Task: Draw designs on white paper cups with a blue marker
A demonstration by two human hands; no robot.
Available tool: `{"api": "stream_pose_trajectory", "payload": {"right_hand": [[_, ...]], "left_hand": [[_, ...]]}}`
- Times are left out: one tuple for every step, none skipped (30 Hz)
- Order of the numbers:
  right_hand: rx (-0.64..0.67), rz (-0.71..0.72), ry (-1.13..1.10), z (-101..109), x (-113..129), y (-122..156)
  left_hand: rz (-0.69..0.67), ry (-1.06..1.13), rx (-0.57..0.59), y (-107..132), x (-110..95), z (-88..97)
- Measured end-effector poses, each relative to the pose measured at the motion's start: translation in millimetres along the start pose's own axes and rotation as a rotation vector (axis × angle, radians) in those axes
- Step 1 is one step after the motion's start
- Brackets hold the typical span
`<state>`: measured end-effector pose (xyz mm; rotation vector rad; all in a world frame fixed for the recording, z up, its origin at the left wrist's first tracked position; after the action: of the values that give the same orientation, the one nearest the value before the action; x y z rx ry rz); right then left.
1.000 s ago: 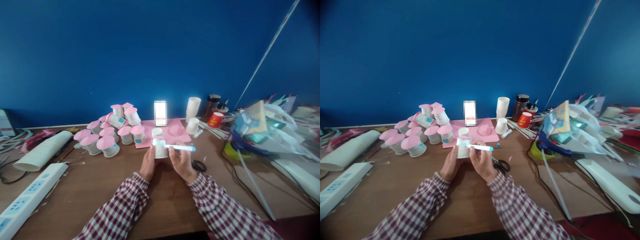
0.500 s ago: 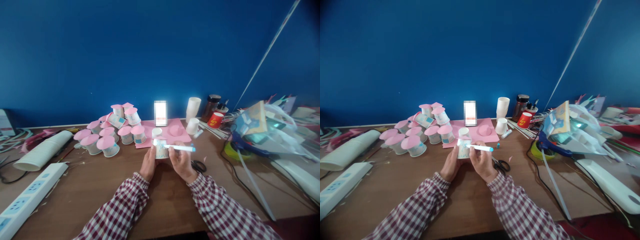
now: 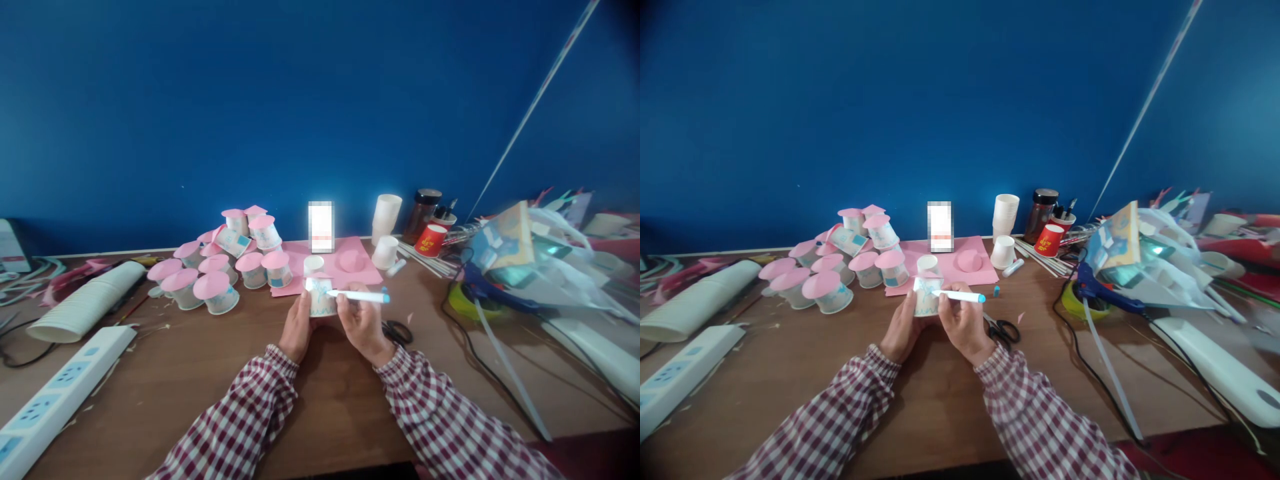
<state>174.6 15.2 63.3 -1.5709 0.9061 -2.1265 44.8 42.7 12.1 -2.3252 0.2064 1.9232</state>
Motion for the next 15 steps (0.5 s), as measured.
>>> {"api": "stream_pose_trajectory", "payload": {"right_hand": [[-0.002, 0.002, -0.001, 0.1, 0.1, -0.1], [-0.002, 0.004, -0.003, 0.2, 0.4, -0.3], [-0.005, 0.008, -0.006, 0.5, 0.7, -0.5], [-0.017, 0.012, -0.008, 1.0, 0.9, -0.9], [-0.034, 0.013, -0.009, 1.7, 1.1, -1.4], [-0.055, 0.012, -0.009, 2.7, 1.2, -1.8], [-0.076, 0.008, -0.009, 3.6, 1.2, -2.3], [-0.094, 0.004, -0.006, 4.3, 1.1, -2.6], [-0.104, 0.001, -0.004, 4.7, 1.0, -2.7], [-0.102, -0.001, -0.004, 4.5, 0.9, -2.7], [-0.089, 0.0, -0.009, 3.9, 0.8, -2.3], [-0.069, 0.0, -0.016, 2.9, 0.8, -1.7], [-0.047, 0.001, -0.023, 1.8, 0.6, -0.9], [-0.029, 0.004, -0.03, 0.7, 0.6, 0.0], [-0.014, 0.007, -0.034, -0.1, 0.5, 0.9]], "left_hand": [[0.006, 0.003, -0.002, 0.1, 0.2, 0.2], [0.011, 0.008, -0.003, 0.1, 0.4, 0.4], [0.015, 0.016, 0.0, 0.0, 0.6, 0.5], [0.018, 0.024, 0.004, -0.2, 0.8, 0.6], [0.02, 0.031, 0.008, -0.6, 1.3, 0.8], [0.024, 0.04, 0.009, -1.1, 1.8, 1.1], [0.028, 0.051, 0.008, -1.6, 2.4, 1.5], [0.033, 0.063, 0.001, -2.1, 3.0, 2.0], [0.039, 0.075, -0.008, -2.6, 3.6, 2.5], [0.045, 0.089, -0.013, -2.9, 4.0, 2.8], [0.048, 0.103, -0.012, -3.1, 4.1, 2.6], [0.049, 0.117, -0.006, -3.1, 3.9, 2.1], [0.049, 0.129, 0.004, -3.1, 3.5, 1.5], [0.046, 0.141, 0.014, -2.9, 3.0, 0.7], [0.044, 0.15, 0.022, -2.8, 2.5, 0.1]]}}
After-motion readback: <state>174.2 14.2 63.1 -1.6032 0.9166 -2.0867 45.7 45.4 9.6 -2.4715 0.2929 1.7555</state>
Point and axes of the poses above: each hand's wrist, its own y-axis away from the middle knuckle, its own z-axis out of the back of the hand, x = y × z, the point moved 4 cm from there along -y, towards the middle knuckle, and after that the axes turned 11 degrees about -y, right-handed, at the moved point
